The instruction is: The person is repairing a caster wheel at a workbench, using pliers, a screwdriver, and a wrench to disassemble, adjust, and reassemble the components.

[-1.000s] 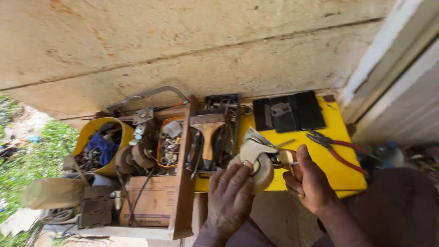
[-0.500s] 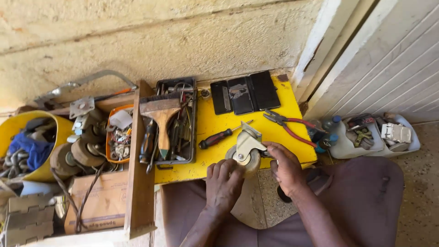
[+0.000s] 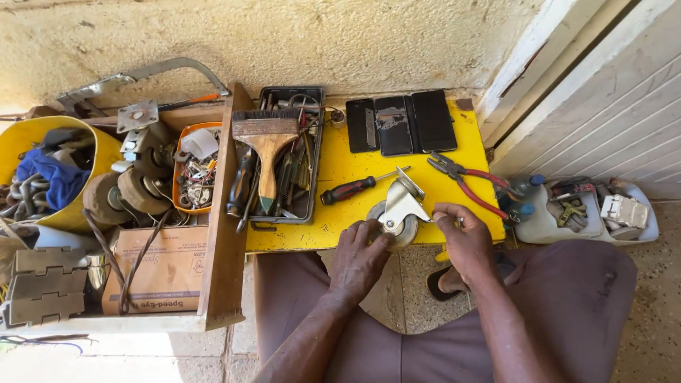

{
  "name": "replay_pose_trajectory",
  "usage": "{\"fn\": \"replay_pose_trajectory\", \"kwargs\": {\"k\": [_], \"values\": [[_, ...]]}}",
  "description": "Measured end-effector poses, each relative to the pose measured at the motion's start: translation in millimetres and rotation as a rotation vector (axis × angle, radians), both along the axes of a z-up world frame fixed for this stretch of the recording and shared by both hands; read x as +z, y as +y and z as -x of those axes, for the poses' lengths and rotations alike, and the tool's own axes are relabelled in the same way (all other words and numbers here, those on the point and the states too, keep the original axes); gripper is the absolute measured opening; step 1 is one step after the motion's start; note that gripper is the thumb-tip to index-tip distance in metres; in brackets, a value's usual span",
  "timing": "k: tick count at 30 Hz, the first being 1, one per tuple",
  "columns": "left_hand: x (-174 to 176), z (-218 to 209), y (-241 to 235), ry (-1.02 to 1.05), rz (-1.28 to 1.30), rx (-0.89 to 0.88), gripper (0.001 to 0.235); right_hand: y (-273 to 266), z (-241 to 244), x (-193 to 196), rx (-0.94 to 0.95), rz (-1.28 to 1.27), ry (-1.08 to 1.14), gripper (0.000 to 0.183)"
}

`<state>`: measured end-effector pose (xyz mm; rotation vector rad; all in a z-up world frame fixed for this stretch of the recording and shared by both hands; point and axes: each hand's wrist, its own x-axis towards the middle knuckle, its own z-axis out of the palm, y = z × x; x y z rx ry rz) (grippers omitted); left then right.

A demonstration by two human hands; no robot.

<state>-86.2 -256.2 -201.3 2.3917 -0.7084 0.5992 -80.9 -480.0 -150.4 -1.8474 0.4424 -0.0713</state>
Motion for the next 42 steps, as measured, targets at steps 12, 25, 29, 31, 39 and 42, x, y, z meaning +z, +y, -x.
{"fn": "replay_pose_trajectory", "kwargs": {"k": [12,25,29,31,39,42], "values": [[5.1,4.1,-3.3,0.025,-0.028,-0.01,0.03,-25.7,-11.3,-4.5,-0.05,-0.219,0.022,0.032],[17.3,-1.5,-9.0,0.034,0.158,0.077,0.022,-34.5,-7.9,-8.1,0.012,-0.179,0.013,0.03],[23.9,-11.4,-12.7,0.041,0.169,0.081,0.02,-32.6,-9.2,-3.9,0.015,-0.16,0.038,0.03],[21.5,-14.9,-14.9,0.056,0.192,0.074,0.018,-31.9,-8.6,-3.7,0.021,-0.144,0.044,0.03],[17.0,-21.2,-21.7,0.338,0.418,0.058,0.017,-24.0,-3.3,14.0,0.008,-0.127,0.065,0.028],[21.8,-20.1,-20.9,0.39,0.467,0.04,0.015,-24.0,-4.2,13.2,0.013,-0.139,0.063,0.029]]}}
